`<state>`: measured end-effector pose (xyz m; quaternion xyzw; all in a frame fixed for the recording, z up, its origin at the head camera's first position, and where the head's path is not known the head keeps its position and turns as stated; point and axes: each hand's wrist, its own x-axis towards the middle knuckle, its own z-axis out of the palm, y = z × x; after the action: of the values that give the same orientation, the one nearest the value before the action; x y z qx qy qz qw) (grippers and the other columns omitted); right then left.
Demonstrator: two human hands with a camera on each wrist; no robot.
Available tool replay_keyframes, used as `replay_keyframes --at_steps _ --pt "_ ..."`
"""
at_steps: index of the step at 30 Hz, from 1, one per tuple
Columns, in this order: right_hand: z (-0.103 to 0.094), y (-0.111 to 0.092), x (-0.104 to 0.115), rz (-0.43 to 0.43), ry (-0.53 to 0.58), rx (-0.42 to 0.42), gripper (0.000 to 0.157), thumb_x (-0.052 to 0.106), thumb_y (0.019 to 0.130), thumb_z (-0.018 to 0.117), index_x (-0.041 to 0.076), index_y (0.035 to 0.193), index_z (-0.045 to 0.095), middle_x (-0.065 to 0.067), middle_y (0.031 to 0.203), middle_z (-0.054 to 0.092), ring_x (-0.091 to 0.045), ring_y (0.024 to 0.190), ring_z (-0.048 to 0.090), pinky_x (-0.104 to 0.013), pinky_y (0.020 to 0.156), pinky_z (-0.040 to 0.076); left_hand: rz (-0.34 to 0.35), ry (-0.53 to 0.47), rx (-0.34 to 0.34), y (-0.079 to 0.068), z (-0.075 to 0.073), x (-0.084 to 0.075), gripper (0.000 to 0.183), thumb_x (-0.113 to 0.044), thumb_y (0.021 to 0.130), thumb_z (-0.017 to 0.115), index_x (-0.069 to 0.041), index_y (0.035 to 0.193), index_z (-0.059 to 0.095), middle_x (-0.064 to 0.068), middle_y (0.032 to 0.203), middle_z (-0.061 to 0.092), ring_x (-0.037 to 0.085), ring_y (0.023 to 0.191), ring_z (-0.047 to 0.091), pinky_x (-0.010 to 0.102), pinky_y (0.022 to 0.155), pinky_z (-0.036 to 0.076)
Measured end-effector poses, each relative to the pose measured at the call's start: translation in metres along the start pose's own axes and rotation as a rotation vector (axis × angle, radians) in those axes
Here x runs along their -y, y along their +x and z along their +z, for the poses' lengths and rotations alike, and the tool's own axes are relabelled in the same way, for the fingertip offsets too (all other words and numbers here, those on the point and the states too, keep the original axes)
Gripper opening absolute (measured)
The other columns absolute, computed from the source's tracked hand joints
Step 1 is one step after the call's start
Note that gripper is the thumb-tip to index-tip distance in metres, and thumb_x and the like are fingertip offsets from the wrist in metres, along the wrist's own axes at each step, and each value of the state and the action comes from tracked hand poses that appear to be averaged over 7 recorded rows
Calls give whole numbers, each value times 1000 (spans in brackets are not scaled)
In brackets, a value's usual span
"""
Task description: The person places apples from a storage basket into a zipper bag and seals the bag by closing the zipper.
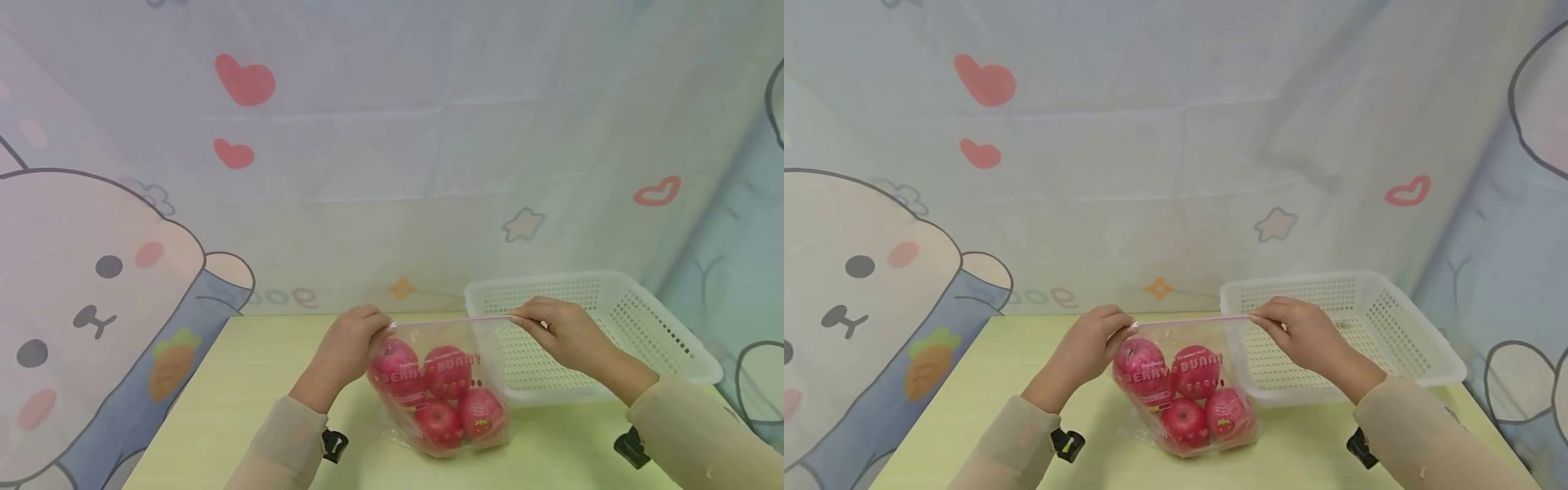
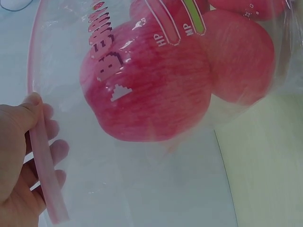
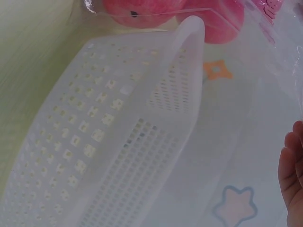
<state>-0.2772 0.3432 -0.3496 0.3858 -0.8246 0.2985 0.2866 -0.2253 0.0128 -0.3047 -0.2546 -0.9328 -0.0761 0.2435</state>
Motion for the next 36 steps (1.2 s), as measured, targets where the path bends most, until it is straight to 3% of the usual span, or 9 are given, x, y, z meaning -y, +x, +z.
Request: replay_keyframes --at_steps 20,36 --pt "1 -2 -1 37 11 19 13 6 81 69 11 93 74 10 78 64 4 60 40 -18 54 39 -22 9 -1 -3 -4 4 10 -17 84 70 -11 92 71 -2 85 67 19 82 62 34 79 51" --pt "2 -3 -1 15 15 -25 17 2 77 72 11 91 74 6 78 67 4 61 42 -17 52 38 -31 -7 -22 -7 -3 7 10 -16 84 70 -10 92 71 -1 86 67 19 81 63 33 78 53"
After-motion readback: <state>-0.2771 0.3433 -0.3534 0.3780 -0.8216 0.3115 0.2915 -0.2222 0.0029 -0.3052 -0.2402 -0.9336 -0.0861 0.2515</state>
